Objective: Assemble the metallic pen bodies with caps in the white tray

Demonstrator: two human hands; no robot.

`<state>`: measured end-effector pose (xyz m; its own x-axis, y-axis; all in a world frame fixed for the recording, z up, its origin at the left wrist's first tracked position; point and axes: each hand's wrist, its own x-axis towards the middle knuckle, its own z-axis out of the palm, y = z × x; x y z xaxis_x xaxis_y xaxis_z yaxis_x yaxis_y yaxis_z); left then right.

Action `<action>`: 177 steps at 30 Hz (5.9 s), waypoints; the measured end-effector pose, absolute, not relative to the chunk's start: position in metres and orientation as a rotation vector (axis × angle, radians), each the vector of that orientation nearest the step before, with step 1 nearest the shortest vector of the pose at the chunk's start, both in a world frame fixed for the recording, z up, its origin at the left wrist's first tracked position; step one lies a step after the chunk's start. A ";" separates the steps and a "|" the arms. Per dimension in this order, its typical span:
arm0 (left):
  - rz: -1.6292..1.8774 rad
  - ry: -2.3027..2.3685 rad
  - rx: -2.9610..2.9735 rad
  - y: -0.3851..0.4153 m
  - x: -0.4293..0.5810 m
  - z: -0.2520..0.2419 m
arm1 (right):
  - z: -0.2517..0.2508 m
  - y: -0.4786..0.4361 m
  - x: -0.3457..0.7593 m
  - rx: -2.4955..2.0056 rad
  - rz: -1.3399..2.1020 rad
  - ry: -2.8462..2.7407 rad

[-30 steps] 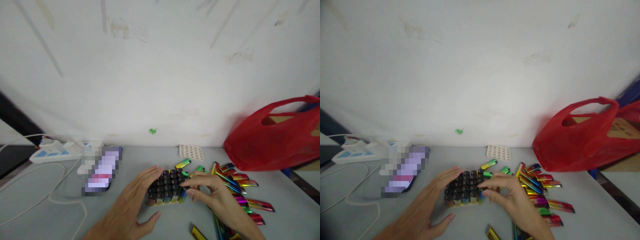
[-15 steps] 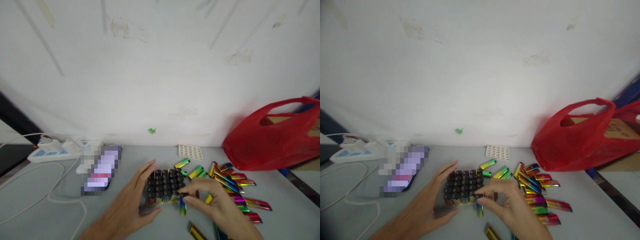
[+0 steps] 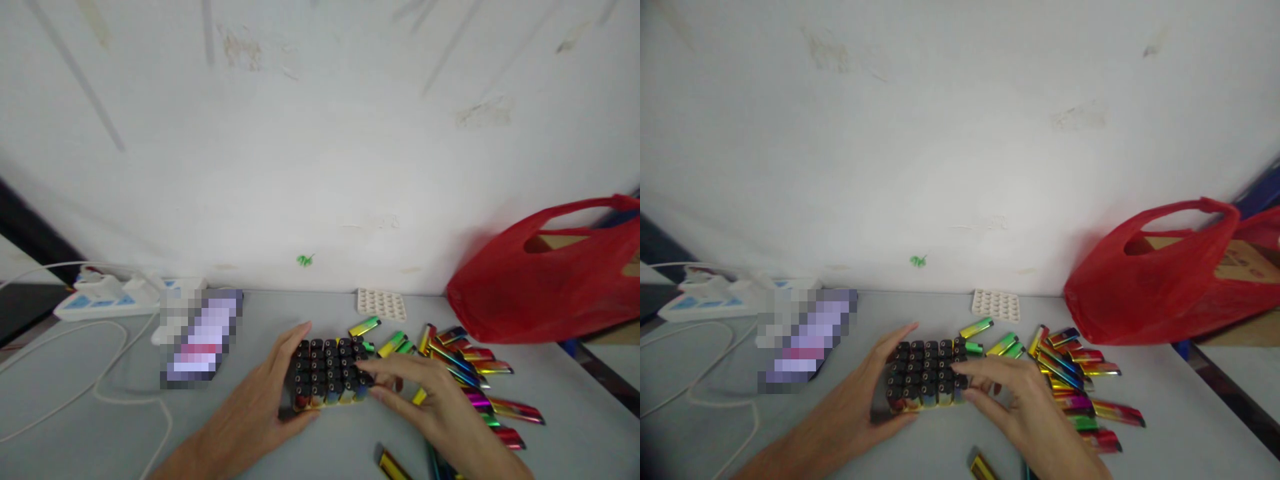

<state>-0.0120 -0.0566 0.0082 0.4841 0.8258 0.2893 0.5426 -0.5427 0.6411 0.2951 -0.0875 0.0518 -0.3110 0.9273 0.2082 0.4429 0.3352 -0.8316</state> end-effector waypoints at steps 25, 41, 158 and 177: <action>0.756 1.217 1.955 -0.024 -0.048 0.022 | 0.018 -0.078 0.296 -1.526 0.338 -2.451; 1.124 1.235 1.940 0.042 0.008 -0.010 | 0.043 -0.013 0.323 -1.799 -0.186 -2.357; 1.384 1.528 1.990 -0.008 0.002 0.014 | 0.054 -0.107 0.250 -1.330 0.645 -2.340; 0.191 1.147 1.975 -0.025 -0.015 0.050 | 0.069 -0.079 0.304 -1.369 0.966 -2.103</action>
<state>-0.0147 -0.0253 0.0498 0.5728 0.7786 -0.2563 0.6532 -0.2446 0.7166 0.3042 -0.0790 0.0691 -0.4071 0.9134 -0.0049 0.5991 0.2630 -0.7563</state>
